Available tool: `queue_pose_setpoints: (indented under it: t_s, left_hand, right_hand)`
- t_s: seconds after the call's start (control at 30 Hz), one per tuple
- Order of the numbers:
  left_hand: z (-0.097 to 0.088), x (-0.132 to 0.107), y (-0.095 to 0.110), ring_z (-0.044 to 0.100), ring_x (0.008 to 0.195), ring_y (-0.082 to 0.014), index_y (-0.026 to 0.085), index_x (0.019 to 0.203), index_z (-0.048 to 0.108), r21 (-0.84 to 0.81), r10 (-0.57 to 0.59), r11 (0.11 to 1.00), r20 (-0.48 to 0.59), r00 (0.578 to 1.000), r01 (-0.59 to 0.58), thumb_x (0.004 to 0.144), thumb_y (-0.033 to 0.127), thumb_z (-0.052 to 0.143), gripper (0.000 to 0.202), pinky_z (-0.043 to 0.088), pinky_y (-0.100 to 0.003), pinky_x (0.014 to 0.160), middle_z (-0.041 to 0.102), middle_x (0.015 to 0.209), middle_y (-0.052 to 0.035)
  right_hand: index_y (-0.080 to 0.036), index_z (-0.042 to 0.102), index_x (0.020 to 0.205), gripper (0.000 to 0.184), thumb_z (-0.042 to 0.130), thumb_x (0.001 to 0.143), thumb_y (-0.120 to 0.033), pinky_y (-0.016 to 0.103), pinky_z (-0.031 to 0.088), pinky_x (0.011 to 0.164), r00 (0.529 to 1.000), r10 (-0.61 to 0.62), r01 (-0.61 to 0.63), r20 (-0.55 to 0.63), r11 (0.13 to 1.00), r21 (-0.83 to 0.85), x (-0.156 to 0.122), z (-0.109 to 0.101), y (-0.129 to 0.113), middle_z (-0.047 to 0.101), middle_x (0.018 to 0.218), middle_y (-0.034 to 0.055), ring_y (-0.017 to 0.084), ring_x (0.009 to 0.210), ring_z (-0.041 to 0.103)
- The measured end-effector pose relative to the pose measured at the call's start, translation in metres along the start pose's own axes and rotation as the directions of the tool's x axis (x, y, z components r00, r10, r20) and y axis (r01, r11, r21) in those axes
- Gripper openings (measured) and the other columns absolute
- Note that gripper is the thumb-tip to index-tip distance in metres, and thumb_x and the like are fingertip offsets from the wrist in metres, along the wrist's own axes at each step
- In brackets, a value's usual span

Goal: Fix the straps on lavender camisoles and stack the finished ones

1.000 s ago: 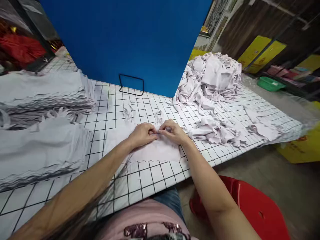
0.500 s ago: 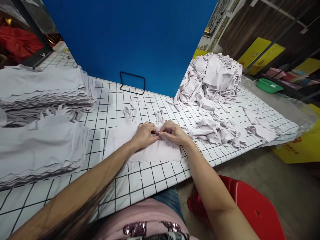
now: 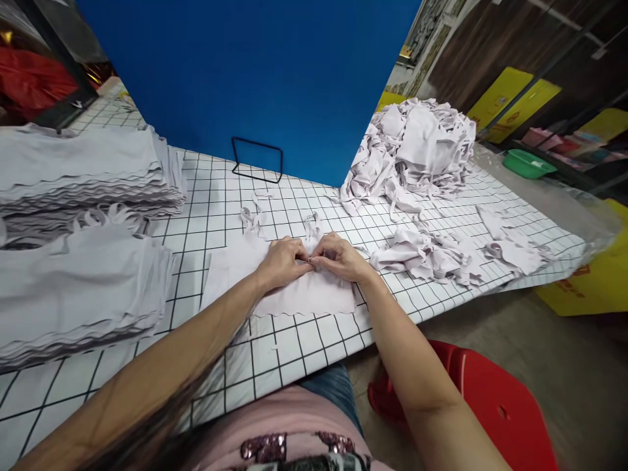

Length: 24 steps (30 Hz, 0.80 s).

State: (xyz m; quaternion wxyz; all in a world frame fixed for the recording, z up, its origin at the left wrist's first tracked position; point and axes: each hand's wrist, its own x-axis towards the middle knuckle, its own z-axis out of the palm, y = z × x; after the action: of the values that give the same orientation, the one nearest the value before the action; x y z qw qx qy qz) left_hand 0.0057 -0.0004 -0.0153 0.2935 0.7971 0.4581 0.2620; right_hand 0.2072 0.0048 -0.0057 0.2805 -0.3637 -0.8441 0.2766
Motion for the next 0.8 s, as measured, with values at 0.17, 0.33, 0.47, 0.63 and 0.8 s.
queue_pose_setpoints:
  t_s: [0.17, 0.33, 0.47, 0.63, 0.8]
  left_hand:
    - [0.0000, 0.0000, 0.0006, 0.055, 0.086, -0.0199, 0.021, 0.068, 0.069, -0.003, 0.009, 1.000, -0.007, 1.000, -0.009, 0.078, 0.035, 0.072, 0.018, 0.041, -0.037, 0.089, 0.067, 0.078, 0.0004]
    - [0.0006, 0.0006, 0.0007, 0.055, 0.085, -0.0200, 0.021, 0.065, 0.067, -0.001, 0.001, 1.000, -0.009, 1.000, -0.001, 0.076, 0.033, 0.072, 0.017, 0.042, -0.036, 0.086, 0.067, 0.077, 0.0004]
    - [0.0005, 0.0010, 0.0018, 0.056, 0.087, -0.0206, 0.021, 0.065, 0.068, 0.014, -0.007, 1.000, -0.006, 1.000, 0.007, 0.076, 0.033, 0.072, 0.017, 0.042, -0.036, 0.085, 0.068, 0.078, 0.0000]
    - [-0.0003, 0.0008, 0.0027, 0.057, 0.088, -0.0210, 0.022, 0.067, 0.071, 0.008, -0.010, 1.000, 0.001, 1.000, 0.010, 0.077, 0.033, 0.071, 0.015, 0.042, -0.037, 0.087, 0.069, 0.080, -0.0002]
    - [-0.0007, 0.0007, 0.0026, 0.056, 0.088, -0.0213, 0.022, 0.069, 0.072, 0.006, -0.018, 1.000, 0.010, 1.000, 0.018, 0.078, 0.034, 0.070, 0.015, 0.043, -0.037, 0.087, 0.069, 0.080, -0.0009]
  right_hand:
    - [-0.022, 0.069, 0.084, 0.008, 0.066, 0.088, -0.028, 0.033, 0.041, 0.084, 1.000, 0.008, -0.008, -0.009, 1.000, -0.010, 0.0002, 0.0001, 0.0000, 0.067, 0.081, 0.0020, 0.019, 0.089, 0.051]
    - [-0.022, 0.068, 0.083, 0.009, 0.065, 0.089, -0.028, 0.035, 0.040, 0.086, 1.000, 0.008, -0.009, -0.016, 1.000, -0.020, 0.0004, 0.0016, 0.0003, 0.066, 0.081, 0.0022, 0.019, 0.088, 0.051]
    - [-0.021, 0.068, 0.082, 0.011, 0.064, 0.089, -0.028, 0.036, 0.039, 0.085, 1.000, 0.017, -0.017, 0.018, 0.999, -0.033, 0.0005, 0.0011, 0.0005, 0.067, 0.080, 0.0027, 0.020, 0.088, 0.051]
    - [-0.020, 0.067, 0.082, 0.012, 0.063, 0.090, -0.029, 0.036, 0.037, 0.086, 1.000, 0.009, -0.007, 0.027, 0.998, -0.069, 0.0000, -0.0005, 0.0000, 0.067, 0.081, 0.0031, 0.020, 0.088, 0.050]
    - [-0.020, 0.067, 0.083, 0.013, 0.062, 0.091, -0.030, 0.038, 0.032, 0.084, 0.997, 0.040, -0.027, 0.060, 0.978, -0.205, -0.0013, -0.0019, -0.0044, 0.066, 0.085, 0.0042, 0.022, 0.092, 0.049]
